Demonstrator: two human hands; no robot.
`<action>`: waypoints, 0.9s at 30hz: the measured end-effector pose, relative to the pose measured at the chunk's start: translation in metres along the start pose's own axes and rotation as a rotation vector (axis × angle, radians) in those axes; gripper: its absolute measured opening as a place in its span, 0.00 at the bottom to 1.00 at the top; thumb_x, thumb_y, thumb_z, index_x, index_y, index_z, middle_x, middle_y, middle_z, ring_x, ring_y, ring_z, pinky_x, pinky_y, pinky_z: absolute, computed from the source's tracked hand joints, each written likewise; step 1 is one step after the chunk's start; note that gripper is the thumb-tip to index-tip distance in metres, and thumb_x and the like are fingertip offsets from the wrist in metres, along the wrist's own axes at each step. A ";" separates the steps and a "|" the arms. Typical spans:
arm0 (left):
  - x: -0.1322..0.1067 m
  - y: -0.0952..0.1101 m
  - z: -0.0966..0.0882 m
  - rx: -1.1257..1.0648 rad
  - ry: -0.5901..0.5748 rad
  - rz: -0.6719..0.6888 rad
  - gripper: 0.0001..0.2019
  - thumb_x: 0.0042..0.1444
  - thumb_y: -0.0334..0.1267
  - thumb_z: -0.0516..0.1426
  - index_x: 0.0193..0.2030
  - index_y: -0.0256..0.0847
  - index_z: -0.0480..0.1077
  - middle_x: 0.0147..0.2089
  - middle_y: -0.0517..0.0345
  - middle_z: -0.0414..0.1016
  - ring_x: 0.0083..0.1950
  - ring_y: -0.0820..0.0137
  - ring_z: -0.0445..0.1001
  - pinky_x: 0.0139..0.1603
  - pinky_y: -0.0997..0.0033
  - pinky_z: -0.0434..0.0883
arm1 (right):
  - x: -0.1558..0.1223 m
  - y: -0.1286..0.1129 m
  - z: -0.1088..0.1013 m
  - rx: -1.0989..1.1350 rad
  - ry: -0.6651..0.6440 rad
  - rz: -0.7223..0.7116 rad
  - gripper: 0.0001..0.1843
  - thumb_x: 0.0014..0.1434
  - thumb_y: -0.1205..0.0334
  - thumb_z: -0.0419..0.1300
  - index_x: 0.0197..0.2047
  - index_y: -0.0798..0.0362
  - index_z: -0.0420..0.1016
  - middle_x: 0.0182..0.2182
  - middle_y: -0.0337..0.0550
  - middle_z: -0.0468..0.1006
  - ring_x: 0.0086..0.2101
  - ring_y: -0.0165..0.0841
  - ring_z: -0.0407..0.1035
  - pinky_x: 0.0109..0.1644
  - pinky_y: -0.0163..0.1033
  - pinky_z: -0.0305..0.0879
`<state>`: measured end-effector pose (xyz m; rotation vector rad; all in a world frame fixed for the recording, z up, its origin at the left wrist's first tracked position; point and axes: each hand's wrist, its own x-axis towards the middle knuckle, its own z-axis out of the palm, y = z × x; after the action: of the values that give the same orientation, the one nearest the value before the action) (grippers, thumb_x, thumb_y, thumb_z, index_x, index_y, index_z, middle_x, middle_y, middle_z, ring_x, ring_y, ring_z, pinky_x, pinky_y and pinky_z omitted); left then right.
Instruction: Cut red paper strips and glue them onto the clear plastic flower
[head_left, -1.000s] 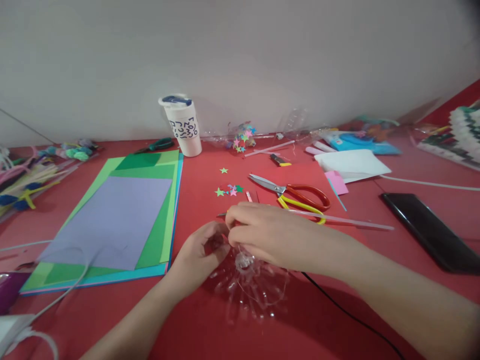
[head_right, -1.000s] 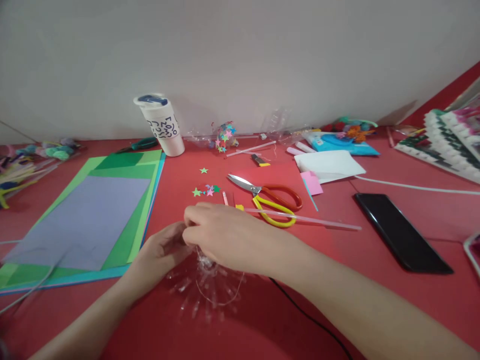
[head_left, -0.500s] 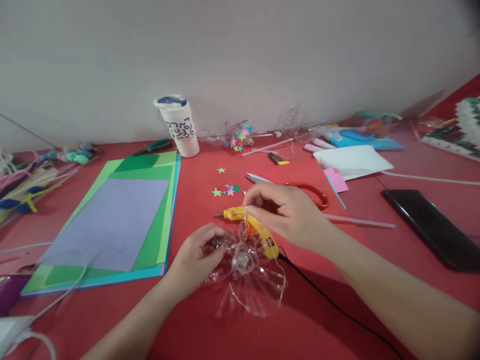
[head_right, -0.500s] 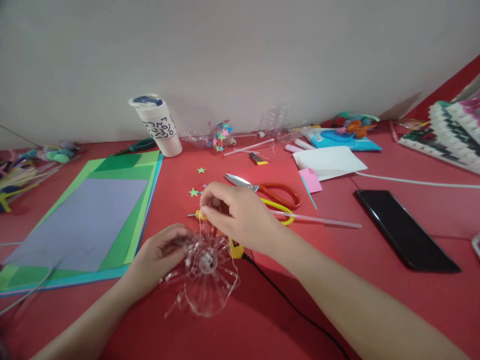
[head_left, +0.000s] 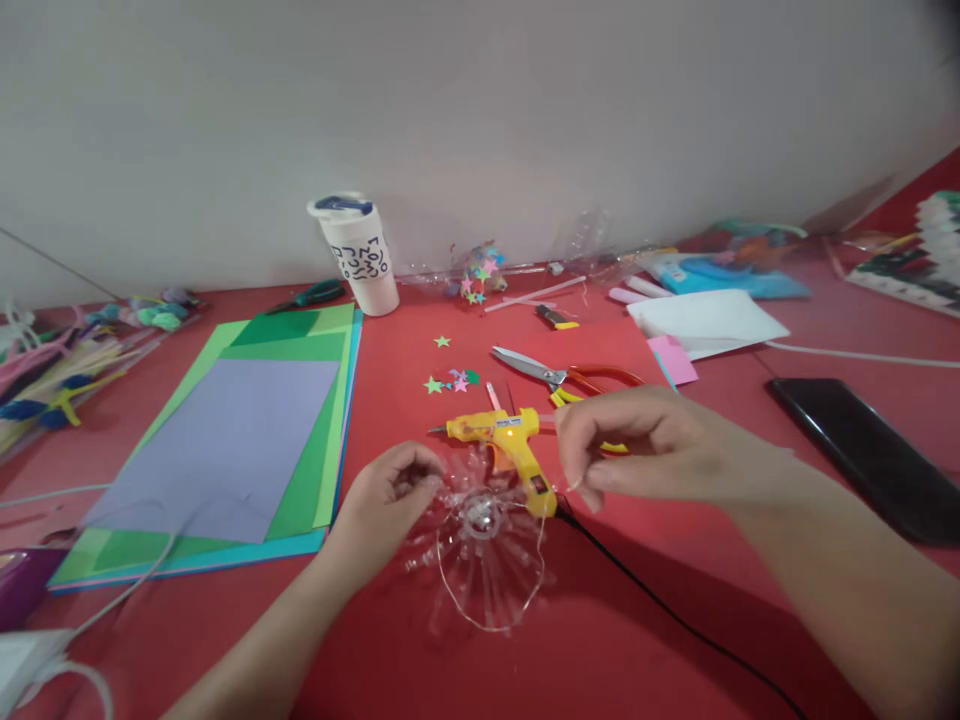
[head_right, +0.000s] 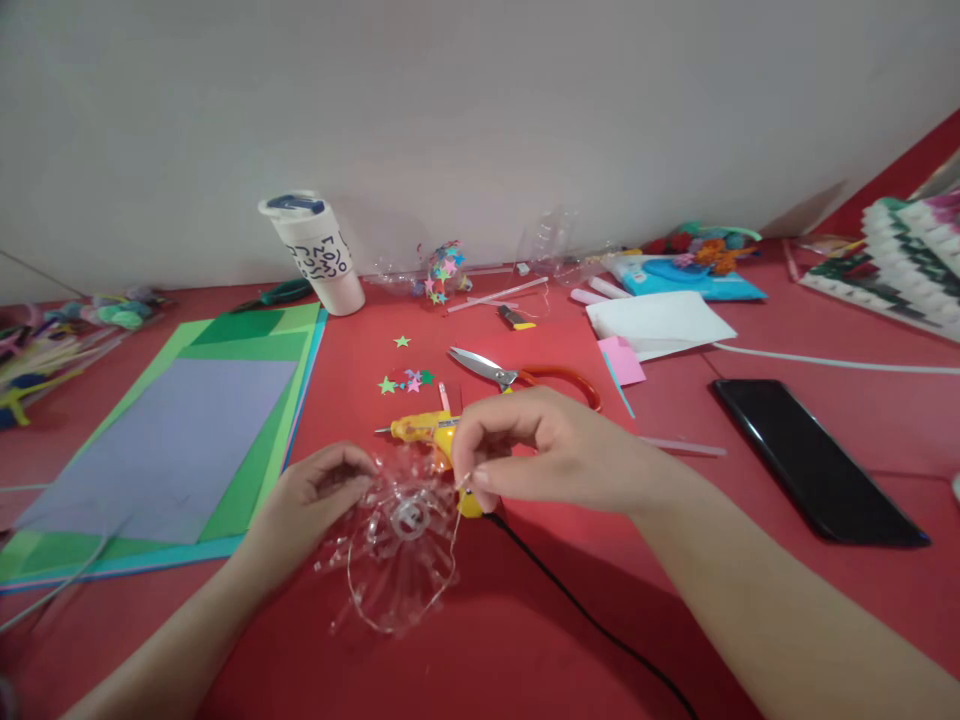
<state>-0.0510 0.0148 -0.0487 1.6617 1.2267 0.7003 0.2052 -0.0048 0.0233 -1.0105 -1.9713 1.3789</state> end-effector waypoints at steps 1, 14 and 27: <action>0.000 0.001 -0.001 0.000 -0.005 0.000 0.03 0.50 0.30 0.53 0.30 0.40 0.68 0.29 0.62 0.69 0.31 0.73 0.69 0.33 0.74 0.66 | 0.000 0.002 -0.001 -0.002 -0.025 0.009 0.06 0.55 0.70 0.55 0.29 0.52 0.71 0.26 0.36 0.74 0.28 0.27 0.68 0.33 0.32 0.61; -0.021 0.047 0.003 0.408 -0.173 0.378 0.14 0.56 0.35 0.56 0.50 0.48 0.66 0.64 0.51 0.57 0.63 0.58 0.60 0.61 0.55 0.61 | 0.001 -0.007 0.017 -0.456 0.092 -0.084 0.08 0.54 0.74 0.54 0.31 0.51 0.68 0.35 0.39 0.73 0.38 0.32 0.66 0.44 0.38 0.61; -0.021 0.042 -0.012 0.215 -0.163 0.202 0.10 0.57 0.34 0.55 0.45 0.51 0.68 0.64 0.58 0.59 0.64 0.63 0.60 0.62 0.59 0.60 | -0.009 0.004 0.023 -0.656 0.224 -0.103 0.12 0.60 0.68 0.52 0.44 0.49 0.72 0.47 0.42 0.77 0.48 0.36 0.68 0.51 0.42 0.63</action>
<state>-0.0508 -0.0042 -0.0044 2.0002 1.0566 0.5548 0.1943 -0.0236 0.0114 -1.2491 -2.3037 0.5233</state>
